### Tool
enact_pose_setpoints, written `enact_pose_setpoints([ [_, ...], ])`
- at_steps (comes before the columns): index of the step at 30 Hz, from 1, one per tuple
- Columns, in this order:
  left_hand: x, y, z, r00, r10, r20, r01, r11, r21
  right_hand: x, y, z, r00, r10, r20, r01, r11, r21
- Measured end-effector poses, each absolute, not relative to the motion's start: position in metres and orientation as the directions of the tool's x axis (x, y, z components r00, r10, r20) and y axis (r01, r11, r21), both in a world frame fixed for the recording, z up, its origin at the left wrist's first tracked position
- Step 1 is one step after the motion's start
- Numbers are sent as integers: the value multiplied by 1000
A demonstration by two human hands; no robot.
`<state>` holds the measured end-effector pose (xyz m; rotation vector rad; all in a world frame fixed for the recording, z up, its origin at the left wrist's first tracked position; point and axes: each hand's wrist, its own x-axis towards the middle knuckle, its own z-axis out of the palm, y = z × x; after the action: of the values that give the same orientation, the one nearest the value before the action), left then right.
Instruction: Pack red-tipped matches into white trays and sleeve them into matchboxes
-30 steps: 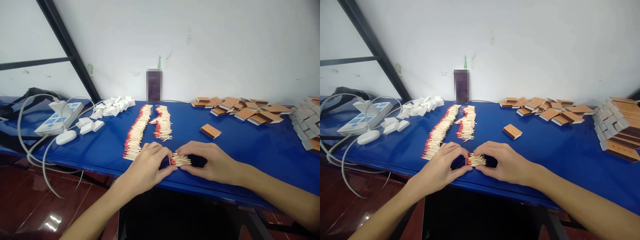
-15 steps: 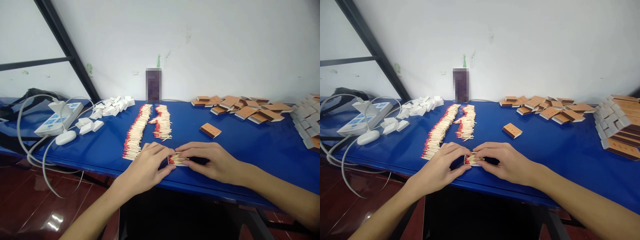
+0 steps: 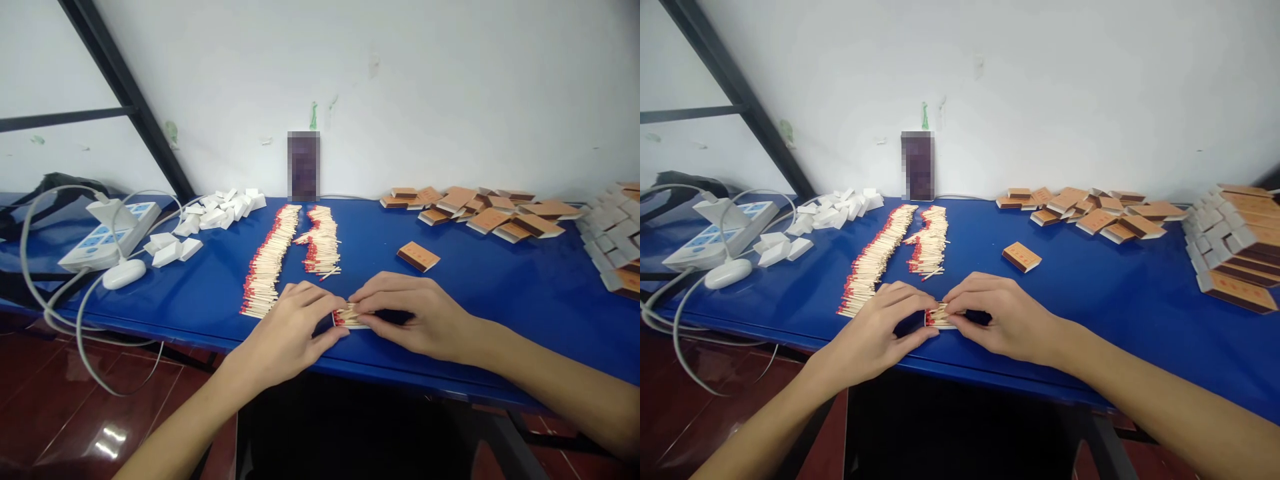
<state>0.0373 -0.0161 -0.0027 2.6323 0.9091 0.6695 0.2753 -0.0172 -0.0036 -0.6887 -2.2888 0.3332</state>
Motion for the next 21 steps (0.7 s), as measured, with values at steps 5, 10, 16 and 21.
enact_pose_setpoints([
  [5,37,-16,-2,706,620,342,484,-775,407,273,-19,-1,-573,599,560,421,801,-426],
  [10,37,-17,-1,696,633,339,494,-765,413,273,-18,0,-584,584,564,413,812,-412],
  [16,38,-16,-2,693,633,344,494,-765,412,273,-17,0,-632,516,579,353,856,-378],
  [21,37,-15,-3,697,629,345,480,-766,428,274,-17,0,-625,575,528,380,815,-437],
])
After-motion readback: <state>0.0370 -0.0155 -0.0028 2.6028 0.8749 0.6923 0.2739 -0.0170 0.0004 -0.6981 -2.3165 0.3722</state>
